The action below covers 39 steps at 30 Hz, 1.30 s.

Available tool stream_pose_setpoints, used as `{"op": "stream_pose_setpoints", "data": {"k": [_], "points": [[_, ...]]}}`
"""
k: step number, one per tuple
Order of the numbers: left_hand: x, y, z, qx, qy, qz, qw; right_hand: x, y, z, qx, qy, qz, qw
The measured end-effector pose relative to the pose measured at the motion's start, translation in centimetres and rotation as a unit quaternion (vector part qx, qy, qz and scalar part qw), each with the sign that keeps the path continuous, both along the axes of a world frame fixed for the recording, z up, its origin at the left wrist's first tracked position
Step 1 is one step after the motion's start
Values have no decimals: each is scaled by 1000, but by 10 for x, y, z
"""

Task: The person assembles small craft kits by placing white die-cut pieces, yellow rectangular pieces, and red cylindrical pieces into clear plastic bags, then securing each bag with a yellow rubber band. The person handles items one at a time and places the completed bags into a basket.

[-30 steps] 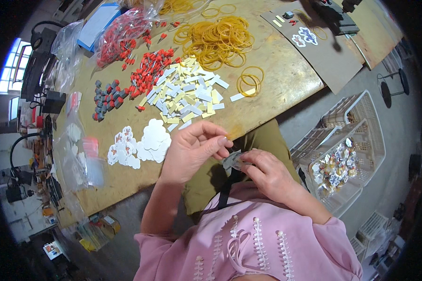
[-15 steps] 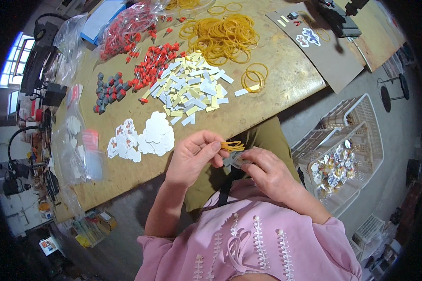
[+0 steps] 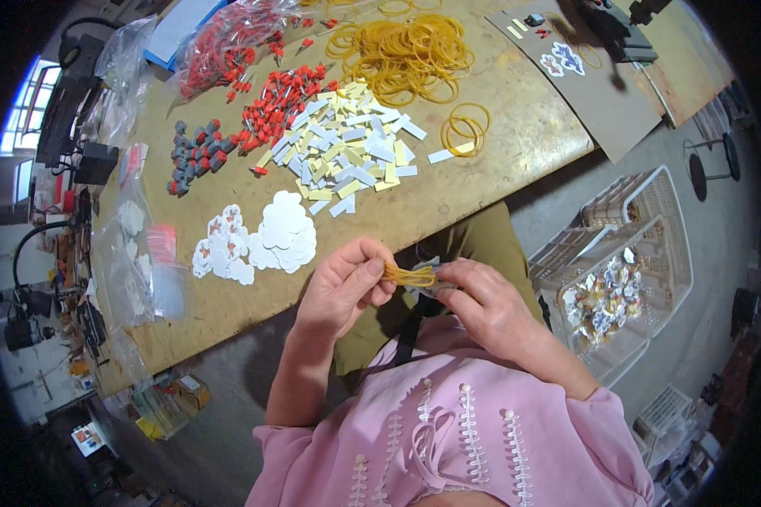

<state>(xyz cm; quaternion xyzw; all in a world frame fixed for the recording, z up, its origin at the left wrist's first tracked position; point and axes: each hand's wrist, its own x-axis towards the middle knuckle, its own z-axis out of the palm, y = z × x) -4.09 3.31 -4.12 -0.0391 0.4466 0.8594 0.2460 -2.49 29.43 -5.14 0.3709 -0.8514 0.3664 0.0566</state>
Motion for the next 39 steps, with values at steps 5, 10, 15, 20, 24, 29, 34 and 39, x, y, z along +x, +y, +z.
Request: {"op": "stream_pose_setpoints", "data": {"k": [5,10,15,20,24,29,34,39], "points": [[8,1,4,29,-33,-15,999,-1,-1,4,-20,-39,12,999],[17,13,11,55,-101,-46,992,-3,-4,4,-56,-52,36,996],[32,35,10,-175,21,71,982,0,-7,2,-92,-88,40,991],[29,42,6,-504,458,115,723,2,-9,6,-124,-138,34,982],[31,32,14,-539,476,36,694,3,-6,7,-125,-164,34,978],[33,12,33,-574,429,-149,681,4,-9,5,-127,-184,61,973],[40,12,16,-639,412,-288,582,6,-23,12,-99,-169,138,971],[28,2,40,-572,372,-239,691,3,-17,7,-68,-154,108,980]]}}
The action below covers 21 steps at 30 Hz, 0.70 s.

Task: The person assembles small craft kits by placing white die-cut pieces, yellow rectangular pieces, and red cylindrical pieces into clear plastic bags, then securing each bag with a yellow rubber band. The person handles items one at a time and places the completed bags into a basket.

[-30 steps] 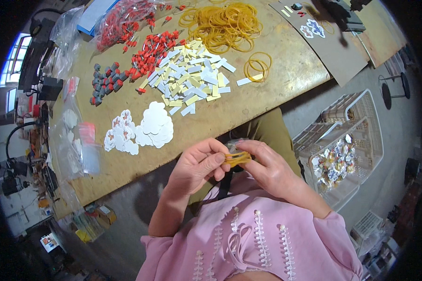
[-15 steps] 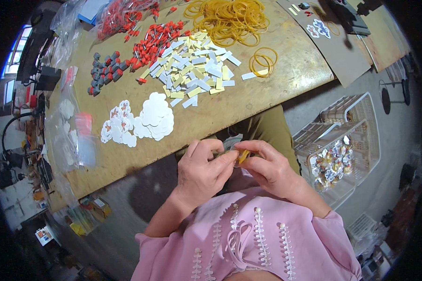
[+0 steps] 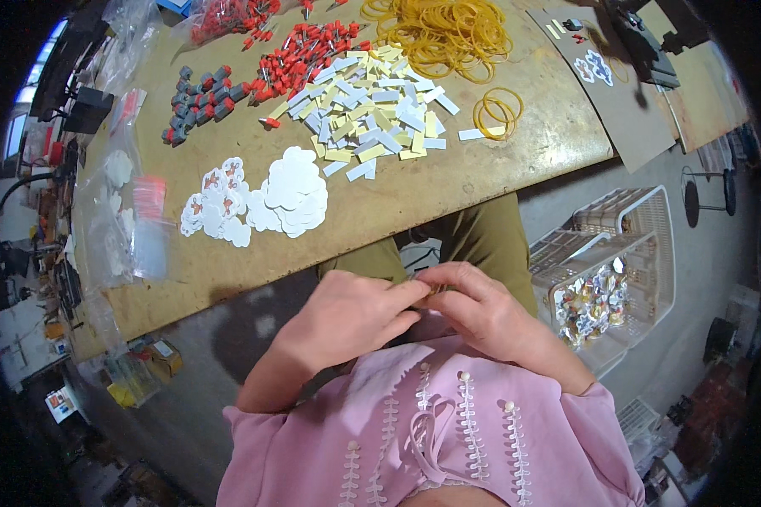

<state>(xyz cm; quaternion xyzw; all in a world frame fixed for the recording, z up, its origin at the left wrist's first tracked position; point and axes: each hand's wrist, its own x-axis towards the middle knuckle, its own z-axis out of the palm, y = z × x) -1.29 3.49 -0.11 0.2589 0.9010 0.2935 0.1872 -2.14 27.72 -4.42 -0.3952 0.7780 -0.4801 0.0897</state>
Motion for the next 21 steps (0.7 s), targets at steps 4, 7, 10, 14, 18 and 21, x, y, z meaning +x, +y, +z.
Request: {"op": "stream_pose_setpoints", "data": {"k": [4,7,10,14,18,21], "points": [[-2,-5,12,107,18,54,993,-7,1,5,-4,32,-19,999],[8,-1,-14,24,83,29,996,-9,-6,7,-24,41,-12,999],[7,-4,-18,68,111,49,990,-10,-8,7,-22,32,-21,999],[7,-10,-4,267,-1,228,936,-14,-3,15,-27,12,-60,998],[11,-1,-27,279,-9,191,941,-16,-7,20,-38,-16,-81,996],[16,4,-31,327,-75,247,909,-17,-9,23,-33,-21,-88,995]]}}
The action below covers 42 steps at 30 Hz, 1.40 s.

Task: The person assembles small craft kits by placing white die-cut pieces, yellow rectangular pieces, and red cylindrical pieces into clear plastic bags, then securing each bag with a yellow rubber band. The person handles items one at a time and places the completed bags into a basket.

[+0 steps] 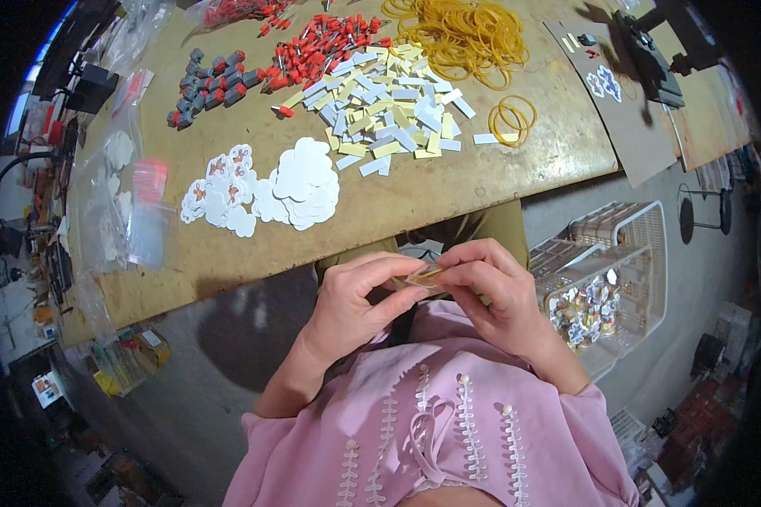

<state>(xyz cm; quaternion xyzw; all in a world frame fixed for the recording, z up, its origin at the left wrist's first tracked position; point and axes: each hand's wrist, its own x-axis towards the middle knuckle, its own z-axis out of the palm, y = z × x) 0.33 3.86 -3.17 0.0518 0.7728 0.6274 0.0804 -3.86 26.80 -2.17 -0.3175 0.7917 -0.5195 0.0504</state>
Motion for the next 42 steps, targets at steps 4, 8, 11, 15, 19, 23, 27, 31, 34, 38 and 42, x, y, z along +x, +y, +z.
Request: {"op": "stream_pose_setpoints", "data": {"k": [4,8,11,15,19,23,27,31,34,38,42], "points": [[2,0,3,-38,66,24,997,1,0,1,2,-5,-11,1000],[4,6,2,-54,105,61,991,-2,0,-5,3,43,-11,999],[4,10,6,-64,109,72,989,-4,-3,2,22,30,-17,999],[4,15,3,-78,142,80,984,-4,2,-1,78,42,5,996],[3,15,0,-56,149,72,985,-8,-1,9,122,79,0,989],[-2,13,-4,-50,155,52,985,-12,-3,7,116,69,37,990],[1,16,-9,51,37,49,997,-11,1,-5,86,-26,63,994],[1,14,-13,81,-7,18,997,-10,1,-6,79,-23,73,994],[4,18,-22,108,-11,23,994,-12,3,-3,101,-21,95,990],[6,20,-25,146,-14,57,988,-10,7,4,81,-44,57,994],[9,17,-22,247,-78,68,963,-5,9,1,-33,-232,-32,972]]}}
